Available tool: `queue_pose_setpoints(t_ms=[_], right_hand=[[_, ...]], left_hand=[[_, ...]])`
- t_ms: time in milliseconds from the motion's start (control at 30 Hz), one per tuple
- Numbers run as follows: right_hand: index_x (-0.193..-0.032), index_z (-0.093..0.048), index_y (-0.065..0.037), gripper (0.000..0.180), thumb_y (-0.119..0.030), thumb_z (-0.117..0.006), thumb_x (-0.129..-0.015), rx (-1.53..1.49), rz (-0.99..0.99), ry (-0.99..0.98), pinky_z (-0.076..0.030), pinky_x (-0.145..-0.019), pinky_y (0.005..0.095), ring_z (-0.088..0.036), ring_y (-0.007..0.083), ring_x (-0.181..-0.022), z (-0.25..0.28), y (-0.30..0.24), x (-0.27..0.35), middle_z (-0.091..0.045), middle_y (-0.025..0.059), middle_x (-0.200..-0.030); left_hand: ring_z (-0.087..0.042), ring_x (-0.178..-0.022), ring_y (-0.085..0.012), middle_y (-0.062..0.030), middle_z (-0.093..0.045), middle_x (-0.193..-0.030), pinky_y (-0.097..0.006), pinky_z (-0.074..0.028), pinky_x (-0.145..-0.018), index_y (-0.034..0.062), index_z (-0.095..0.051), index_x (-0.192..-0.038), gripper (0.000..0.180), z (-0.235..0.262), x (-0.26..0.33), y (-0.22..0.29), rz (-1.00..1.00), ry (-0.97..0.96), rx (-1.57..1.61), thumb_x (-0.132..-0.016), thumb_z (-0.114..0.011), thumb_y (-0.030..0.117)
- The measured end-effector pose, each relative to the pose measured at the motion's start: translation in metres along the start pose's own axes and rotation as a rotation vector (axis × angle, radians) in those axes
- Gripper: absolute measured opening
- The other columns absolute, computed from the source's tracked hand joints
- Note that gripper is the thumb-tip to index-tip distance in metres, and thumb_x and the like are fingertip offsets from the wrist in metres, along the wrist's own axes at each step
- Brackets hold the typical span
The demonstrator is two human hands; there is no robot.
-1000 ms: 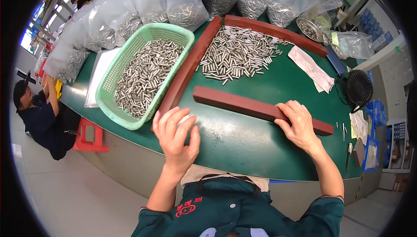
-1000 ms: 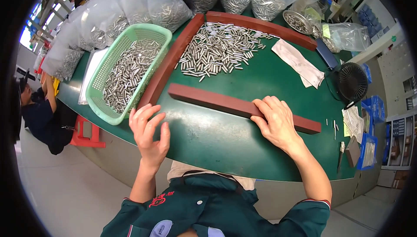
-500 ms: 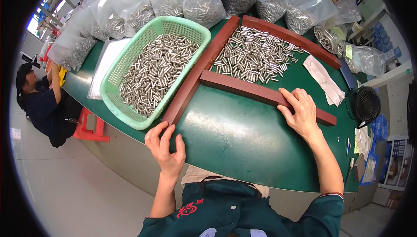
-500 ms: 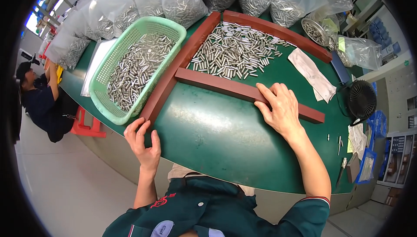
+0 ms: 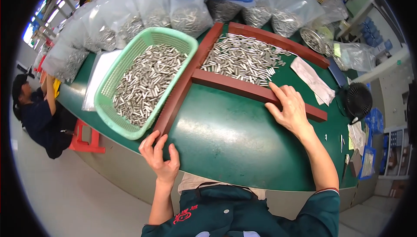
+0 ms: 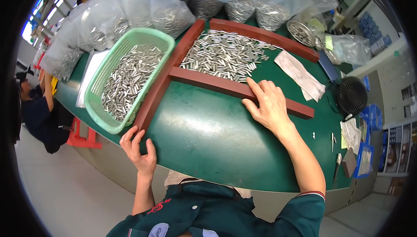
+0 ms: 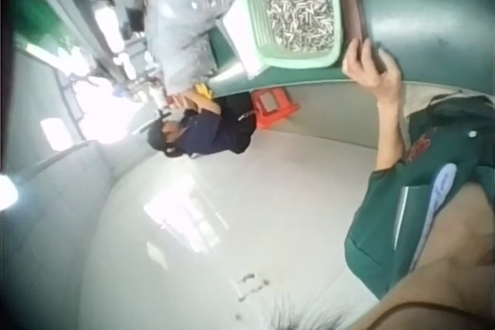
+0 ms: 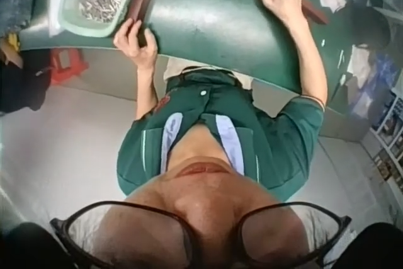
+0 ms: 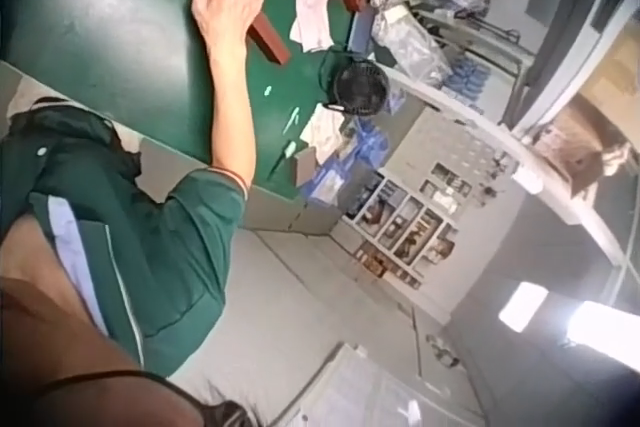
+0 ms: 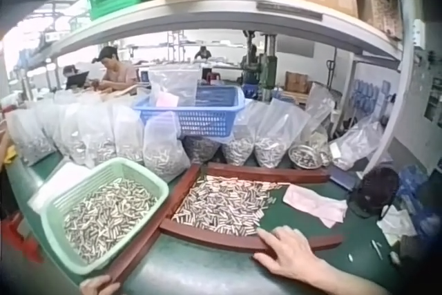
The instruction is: The worker sorts small metal pins and then manually assembles them into gold-colored metal sleeves on a factory workbench.
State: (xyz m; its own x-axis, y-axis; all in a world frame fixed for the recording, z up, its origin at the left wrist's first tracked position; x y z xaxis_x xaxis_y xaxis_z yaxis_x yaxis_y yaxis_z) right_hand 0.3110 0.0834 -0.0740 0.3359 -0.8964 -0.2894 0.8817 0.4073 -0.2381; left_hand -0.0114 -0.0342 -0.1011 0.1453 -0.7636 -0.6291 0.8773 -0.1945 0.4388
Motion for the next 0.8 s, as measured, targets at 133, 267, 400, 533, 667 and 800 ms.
queue_pose_setpoints(t_ms=[133,267,400,533,667,800], right_hand=[[-0.111,-0.058,-0.003,0.041,-0.025,-0.064,-0.078,-0.028,-0.056,0.196,-0.041,-0.078,0.0388,-0.053,0.0289,-0.092,0.035,0.021,0.020,-0.056,0.0128,-0.098],[-0.095,-0.064,0.000,0.020,-0.012,-0.061,-0.081,-0.160,-0.380,0.388,-0.046,-0.067,0.0286,-0.060,0.0189,-0.073,0.096,0.079,0.072,-0.064,0.0105,-0.082],[-0.086,-0.065,0.001,0.018,-0.015,-0.063,-0.079,-0.220,-0.686,0.248,-0.047,-0.061,0.0275,-0.059,0.0136,-0.064,0.105,0.122,0.142,-0.065,0.0080,-0.072],[-0.079,-0.065,-0.001,0.025,-0.025,-0.068,-0.071,0.053,-0.696,0.025,-0.049,-0.064,0.0376,-0.062,0.0270,-0.069,0.071,0.090,0.145,-0.063,0.0108,-0.075],[-0.081,-0.064,-0.001,0.017,-0.017,-0.065,-0.074,0.089,-0.693,0.053,-0.048,-0.064,0.0410,-0.061,0.0307,-0.071,0.066,0.089,0.156,-0.061,0.0125,-0.079],[-0.073,-0.062,-0.003,0.005,-0.008,-0.061,-0.073,0.033,-0.652,0.126,-0.049,-0.063,0.0418,-0.061,0.0318,-0.069,0.064,0.092,0.163,-0.060,0.0126,-0.072]], left_hand=[[-0.047,-0.107,-0.0337,-0.0156,-0.053,-0.113,-0.046,-0.035,-0.094,0.0008,-0.060,-0.099,0.033,0.024,-0.015,0.016,-0.129,0.018,-0.032,-0.067,-0.062,0.001],[-0.050,-0.104,-0.0310,-0.0136,-0.057,-0.109,-0.042,-0.034,-0.093,0.0002,-0.060,-0.105,0.035,0.060,-0.099,0.076,-0.400,-0.229,-0.131,-0.070,-0.063,0.002],[-0.051,-0.099,-0.0327,-0.0142,-0.057,-0.102,-0.040,-0.035,-0.092,-0.0007,-0.057,-0.099,0.026,0.004,-0.172,0.121,-0.781,-0.277,-0.157,-0.075,-0.062,0.009],[-0.055,-0.093,-0.0330,-0.0141,-0.061,-0.092,-0.043,-0.041,-0.082,0.0011,-0.060,-0.094,0.028,-0.111,-0.250,0.071,-0.701,-0.435,-0.353,-0.082,-0.060,0.026],[-0.057,-0.094,-0.0335,-0.0160,-0.063,-0.096,-0.048,-0.043,-0.079,0.0029,-0.062,-0.093,0.037,-0.182,-0.258,0.071,-0.672,-0.469,-0.548,-0.082,-0.057,0.038],[-0.060,-0.098,-0.0356,-0.0216,-0.064,-0.101,-0.048,-0.047,-0.081,0.0027,-0.062,-0.100,0.051,-0.221,-0.261,0.052,-0.391,-0.742,-0.692,-0.078,-0.057,0.049]])
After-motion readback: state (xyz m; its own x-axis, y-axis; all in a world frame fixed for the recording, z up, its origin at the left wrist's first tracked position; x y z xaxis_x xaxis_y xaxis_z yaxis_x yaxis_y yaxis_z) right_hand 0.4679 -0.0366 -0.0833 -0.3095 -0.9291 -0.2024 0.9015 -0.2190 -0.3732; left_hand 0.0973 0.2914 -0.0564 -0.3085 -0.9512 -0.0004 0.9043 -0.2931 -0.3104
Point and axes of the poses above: each hand's wrist, its own x-axis away from the middle knuckle, its own z-axis out of the back of the hand, y = z × x, the point moved 4 cm from there along -x, towards the middle knuckle
